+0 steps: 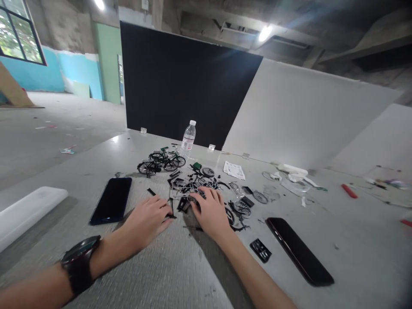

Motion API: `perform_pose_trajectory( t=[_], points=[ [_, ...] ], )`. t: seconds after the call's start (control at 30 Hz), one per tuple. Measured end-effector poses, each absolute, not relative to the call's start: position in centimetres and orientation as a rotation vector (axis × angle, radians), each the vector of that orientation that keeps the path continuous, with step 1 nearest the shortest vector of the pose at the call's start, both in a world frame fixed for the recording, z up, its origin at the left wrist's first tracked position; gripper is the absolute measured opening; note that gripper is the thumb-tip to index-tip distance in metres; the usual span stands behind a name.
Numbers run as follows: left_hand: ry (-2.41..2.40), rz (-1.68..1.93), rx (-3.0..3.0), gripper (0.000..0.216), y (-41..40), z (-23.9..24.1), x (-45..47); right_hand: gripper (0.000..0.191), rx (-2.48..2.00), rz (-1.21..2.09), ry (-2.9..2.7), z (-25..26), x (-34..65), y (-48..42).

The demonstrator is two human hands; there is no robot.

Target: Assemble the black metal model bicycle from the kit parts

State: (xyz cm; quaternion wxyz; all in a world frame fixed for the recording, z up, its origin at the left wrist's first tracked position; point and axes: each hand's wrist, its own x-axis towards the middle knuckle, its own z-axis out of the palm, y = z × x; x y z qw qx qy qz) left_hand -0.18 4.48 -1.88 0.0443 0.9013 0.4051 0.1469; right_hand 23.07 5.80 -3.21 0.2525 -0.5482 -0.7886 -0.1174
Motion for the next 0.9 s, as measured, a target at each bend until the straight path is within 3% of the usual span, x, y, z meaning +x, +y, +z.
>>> perform_pose_trajectory(
  t=[0.13,0.4,0.57,0.7,0.9],
  points=[
    [1.251,0.450,2.715,0.022,4.3,-1.5,-0.1,0.015,-1.513,-0.291,-2.131,-3.3,23.3,6.0],
    [1.247,0.554,2.695,0.026,4.3,-1.3,-0.2,0.025,-1.320,-0.328,-2.035,-2.5,24.3,5.4],
    [1.221,0.663,2.673,0.020,4.3,-1.6,-0.2,0.022,-1.238,-0.336,-1.691,-0.1,24.7,4.4],
    [1.214,0.861,2.591,0.016,4.1,-1.9,-0.2,0.028,-1.275,0.011,-1.296,2.6,24.6,2.8],
    [1.169,1.099,2.199,0.030,4.0,-1.7,0.0,0.035,-1.278,0.572,-1.133,3.5,22.9,0.6]
  ],
)
